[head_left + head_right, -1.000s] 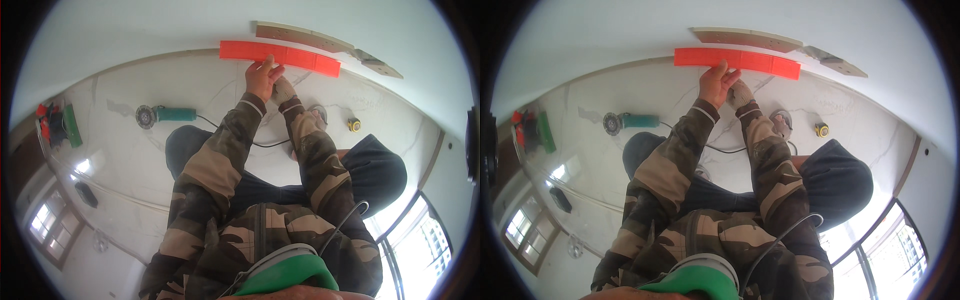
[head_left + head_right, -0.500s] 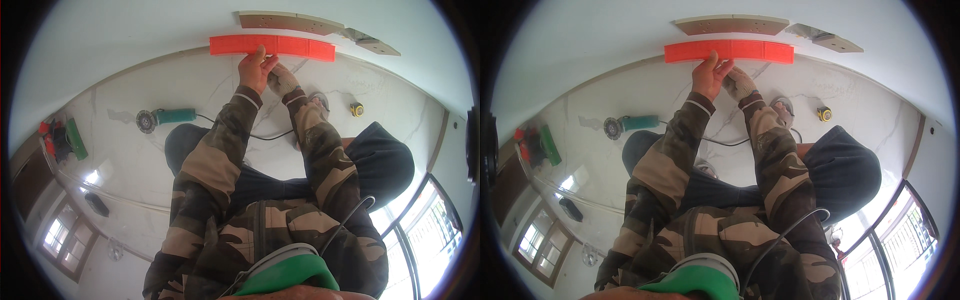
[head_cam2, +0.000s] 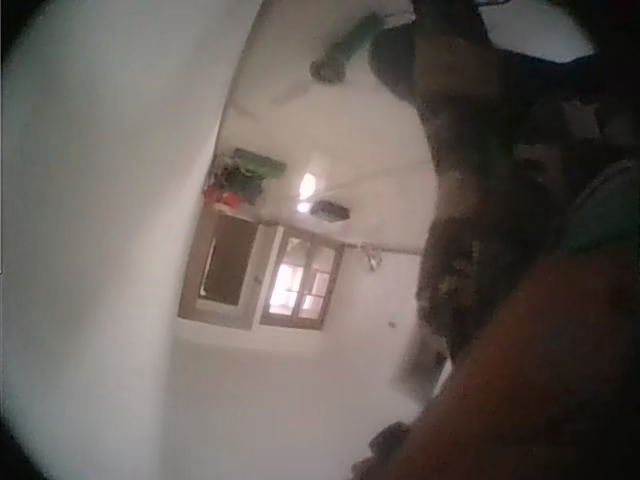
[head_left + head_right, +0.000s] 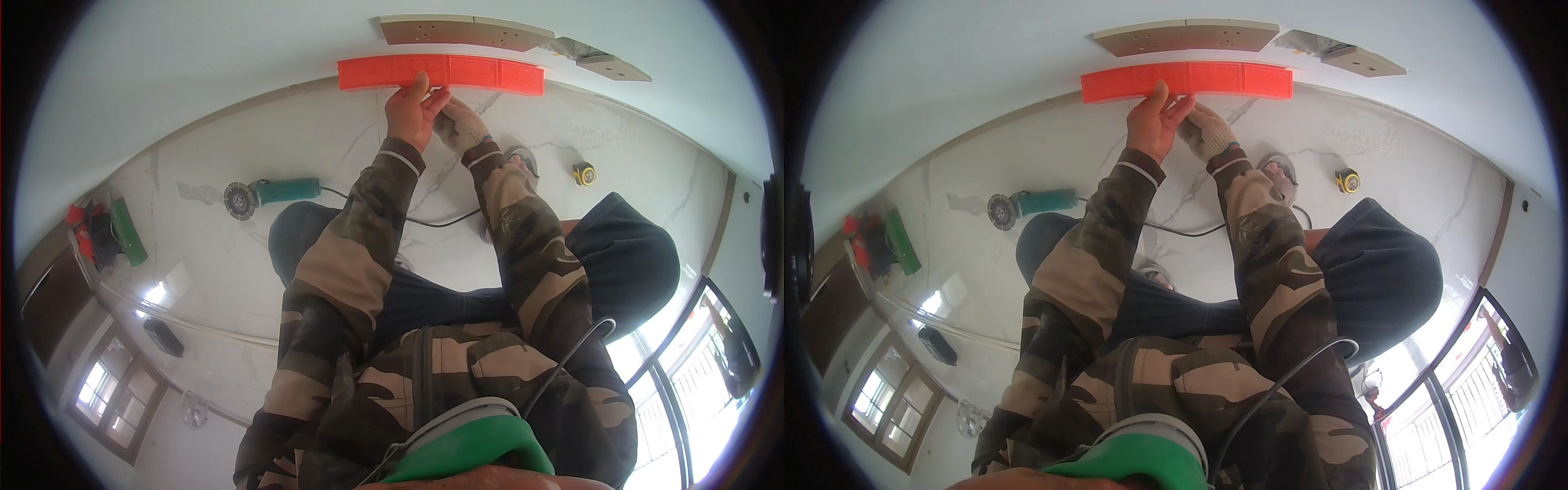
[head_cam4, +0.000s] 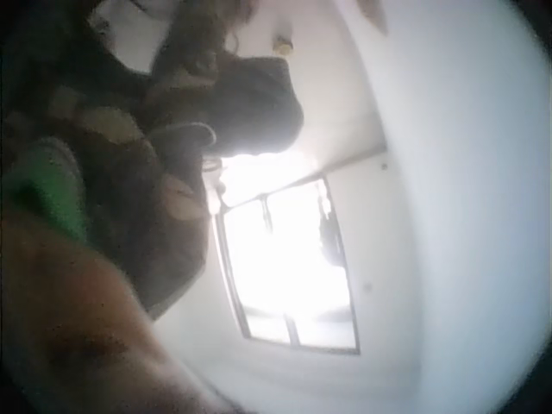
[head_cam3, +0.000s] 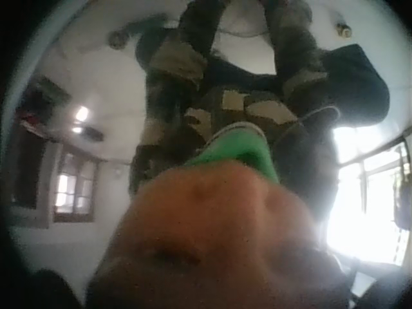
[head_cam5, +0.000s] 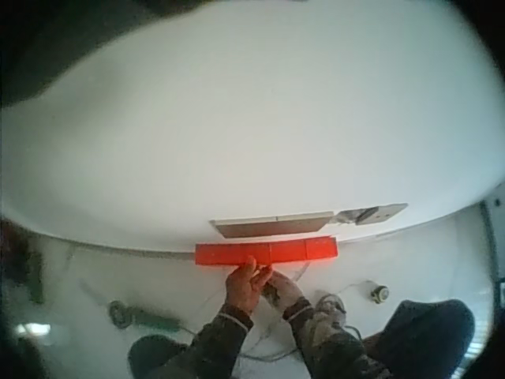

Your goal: The person is marking a wall for an electrical outlet and then using tools to prepare the site for installation.

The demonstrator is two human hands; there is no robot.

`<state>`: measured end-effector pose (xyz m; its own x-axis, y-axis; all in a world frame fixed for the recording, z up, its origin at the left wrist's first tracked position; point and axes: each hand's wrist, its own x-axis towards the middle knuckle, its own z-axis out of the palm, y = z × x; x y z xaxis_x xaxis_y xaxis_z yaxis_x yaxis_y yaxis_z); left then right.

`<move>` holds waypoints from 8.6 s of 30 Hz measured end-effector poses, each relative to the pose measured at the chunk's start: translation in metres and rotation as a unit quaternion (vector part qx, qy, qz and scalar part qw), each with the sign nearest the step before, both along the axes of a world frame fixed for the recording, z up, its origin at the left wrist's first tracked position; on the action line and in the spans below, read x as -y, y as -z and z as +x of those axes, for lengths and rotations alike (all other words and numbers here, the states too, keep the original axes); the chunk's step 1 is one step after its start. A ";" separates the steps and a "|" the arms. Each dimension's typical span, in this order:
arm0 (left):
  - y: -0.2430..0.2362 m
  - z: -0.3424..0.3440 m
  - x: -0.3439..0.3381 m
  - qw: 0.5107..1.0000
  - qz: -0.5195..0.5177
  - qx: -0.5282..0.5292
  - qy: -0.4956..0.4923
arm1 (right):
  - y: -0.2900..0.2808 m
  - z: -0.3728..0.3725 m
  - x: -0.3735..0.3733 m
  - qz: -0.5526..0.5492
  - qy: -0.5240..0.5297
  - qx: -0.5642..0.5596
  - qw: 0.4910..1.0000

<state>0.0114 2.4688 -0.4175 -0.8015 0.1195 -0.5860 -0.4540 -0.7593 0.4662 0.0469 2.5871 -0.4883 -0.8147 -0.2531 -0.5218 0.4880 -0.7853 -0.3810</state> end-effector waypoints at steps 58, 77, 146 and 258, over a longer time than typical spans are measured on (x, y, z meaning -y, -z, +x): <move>-0.003 -0.008 0.014 0.997 0.011 0.047 0.052 | -0.006 0.086 -0.143 0.011 0.355 0.084 0.931; -0.207 0.090 0.218 0.921 -0.296 -0.254 0.021 | -0.005 0.091 -0.100 0.186 0.230 0.215 0.931; 0.125 0.510 0.586 0.532 -0.718 0.444 -0.056 | -0.150 0.035 -0.007 0.655 -0.591 -0.218 0.417; -0.070 0.181 -0.071 0.879 -0.089 -0.069 0.464 | -0.116 0.128 -0.108 0.119 0.031 0.059 0.991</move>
